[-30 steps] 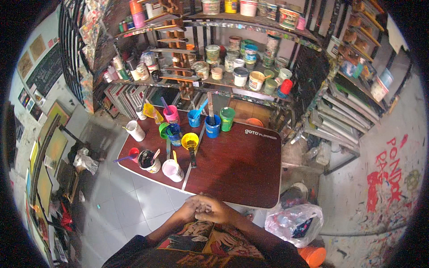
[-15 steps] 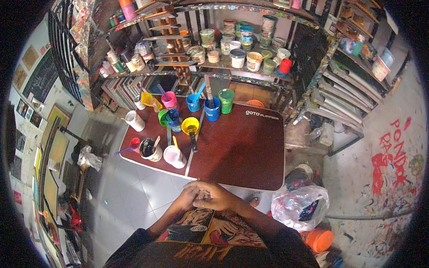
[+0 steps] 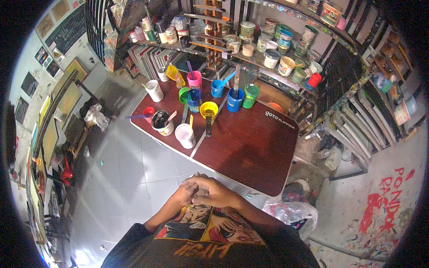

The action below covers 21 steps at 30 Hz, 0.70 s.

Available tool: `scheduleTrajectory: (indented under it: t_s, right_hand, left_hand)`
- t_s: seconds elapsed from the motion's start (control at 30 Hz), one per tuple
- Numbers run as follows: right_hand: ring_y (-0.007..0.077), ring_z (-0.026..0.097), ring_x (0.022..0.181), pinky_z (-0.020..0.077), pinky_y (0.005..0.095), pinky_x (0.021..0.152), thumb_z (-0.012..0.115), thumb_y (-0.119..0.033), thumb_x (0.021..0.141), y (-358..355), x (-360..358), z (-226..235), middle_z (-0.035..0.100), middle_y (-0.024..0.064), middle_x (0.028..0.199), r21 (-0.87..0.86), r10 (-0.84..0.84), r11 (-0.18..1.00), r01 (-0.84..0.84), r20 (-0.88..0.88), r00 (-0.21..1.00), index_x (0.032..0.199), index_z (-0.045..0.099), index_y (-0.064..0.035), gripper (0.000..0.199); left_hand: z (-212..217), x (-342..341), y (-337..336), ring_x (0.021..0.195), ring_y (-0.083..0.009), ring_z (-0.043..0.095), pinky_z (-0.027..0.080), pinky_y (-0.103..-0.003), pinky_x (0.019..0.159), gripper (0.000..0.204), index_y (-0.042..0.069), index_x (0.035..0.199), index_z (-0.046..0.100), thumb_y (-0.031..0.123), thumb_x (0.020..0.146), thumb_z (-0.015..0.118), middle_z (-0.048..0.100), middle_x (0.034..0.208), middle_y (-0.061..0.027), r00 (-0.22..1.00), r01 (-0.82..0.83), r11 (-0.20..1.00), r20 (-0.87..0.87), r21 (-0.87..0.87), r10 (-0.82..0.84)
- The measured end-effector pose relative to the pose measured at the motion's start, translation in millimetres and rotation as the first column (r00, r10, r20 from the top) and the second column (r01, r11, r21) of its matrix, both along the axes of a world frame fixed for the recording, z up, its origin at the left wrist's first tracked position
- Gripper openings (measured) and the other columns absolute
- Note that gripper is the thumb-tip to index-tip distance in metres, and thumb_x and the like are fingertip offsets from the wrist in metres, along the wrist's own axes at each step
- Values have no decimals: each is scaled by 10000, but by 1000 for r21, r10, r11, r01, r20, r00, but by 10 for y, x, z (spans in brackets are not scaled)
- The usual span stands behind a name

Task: The person uses a wrench to tighten bolts on a screen frame, wipes the surface with a cloth, and then stacks the finished screen with others. The person also moves around the workshop to retrieve tools and materials.

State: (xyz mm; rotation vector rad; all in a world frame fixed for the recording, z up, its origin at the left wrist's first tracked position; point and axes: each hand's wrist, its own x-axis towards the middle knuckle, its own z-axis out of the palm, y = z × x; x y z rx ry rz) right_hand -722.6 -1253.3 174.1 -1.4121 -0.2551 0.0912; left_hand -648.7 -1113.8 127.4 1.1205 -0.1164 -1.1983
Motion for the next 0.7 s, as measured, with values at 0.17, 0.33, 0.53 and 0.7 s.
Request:
scheduleTrajectory:
  t_s: [0.17,0.33,0.53,0.7]
  right_hand:
    - [118,534,975,451,270,815,666,-151,814,77,-30,-6,551,62,1108,20,166,986,-165,-44,985,1258,469,-19,503]
    - [89,559,891,450,241,755,652,-244,838,182,-108,-62,554,54,1073,87,275,958,-275,11,961,1239,490,-34,481]
    - [122,562,937,442,262,781,645,-241,841,336,-147,-104,583,71,1094,18,389,920,-391,70,919,1265,474,-28,504]
    - [119,542,930,443,260,807,669,-228,821,624,-107,-89,572,57,1065,32,455,889,-457,62,888,1247,494,-31,501]
  left_hand:
    - [-176,-161,224,856,-176,591,524,-303,749,297,65,1048,514,319,1006,366,583,928,-76,957,-176,983,-242,-52,159]
    - [-93,-485,460,871,-191,587,517,-319,764,310,58,1067,521,327,998,383,585,942,-84,953,-264,963,-143,48,269]
    - [-36,-789,711,785,-184,570,500,-333,699,440,71,1009,546,467,977,356,583,888,-72,911,-384,920,-132,79,391]
    - [-95,-850,960,755,-153,538,465,-297,670,424,102,961,531,495,964,372,551,816,-34,795,-516,846,-292,135,532]
